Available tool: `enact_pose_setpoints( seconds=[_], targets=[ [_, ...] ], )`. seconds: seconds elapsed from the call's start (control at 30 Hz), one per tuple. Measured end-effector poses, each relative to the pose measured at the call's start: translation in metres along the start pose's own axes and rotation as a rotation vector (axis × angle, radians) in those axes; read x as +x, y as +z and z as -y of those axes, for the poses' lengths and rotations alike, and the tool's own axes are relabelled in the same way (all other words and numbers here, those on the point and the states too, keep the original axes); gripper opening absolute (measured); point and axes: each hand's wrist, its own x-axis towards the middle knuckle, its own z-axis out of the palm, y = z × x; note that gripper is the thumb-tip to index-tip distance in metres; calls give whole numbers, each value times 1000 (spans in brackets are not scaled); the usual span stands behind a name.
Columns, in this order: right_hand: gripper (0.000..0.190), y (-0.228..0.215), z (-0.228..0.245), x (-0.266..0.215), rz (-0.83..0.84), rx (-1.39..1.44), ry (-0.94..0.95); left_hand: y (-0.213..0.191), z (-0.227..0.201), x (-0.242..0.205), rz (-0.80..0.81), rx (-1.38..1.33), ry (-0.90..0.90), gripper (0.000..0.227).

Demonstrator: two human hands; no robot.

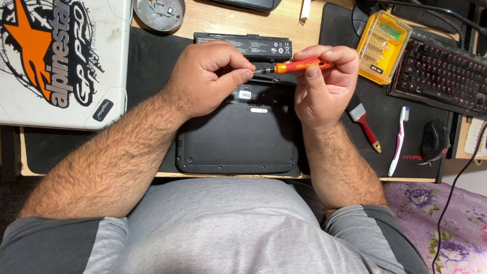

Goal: The person uses a screwdriver to remove screws from the bottom panel of a laptop. They then flip the laptop over and remove screws from the hard drive bay cover, revealing the internal components.

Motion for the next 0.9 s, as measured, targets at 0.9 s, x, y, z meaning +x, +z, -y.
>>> enact_pose_setpoints(
  seconds=[0.9],
  targets=[
    [27, 6, 14, -1, 71, -271, -247, 1, 1, 0, 25, 77, 142, 6]
  ],
)
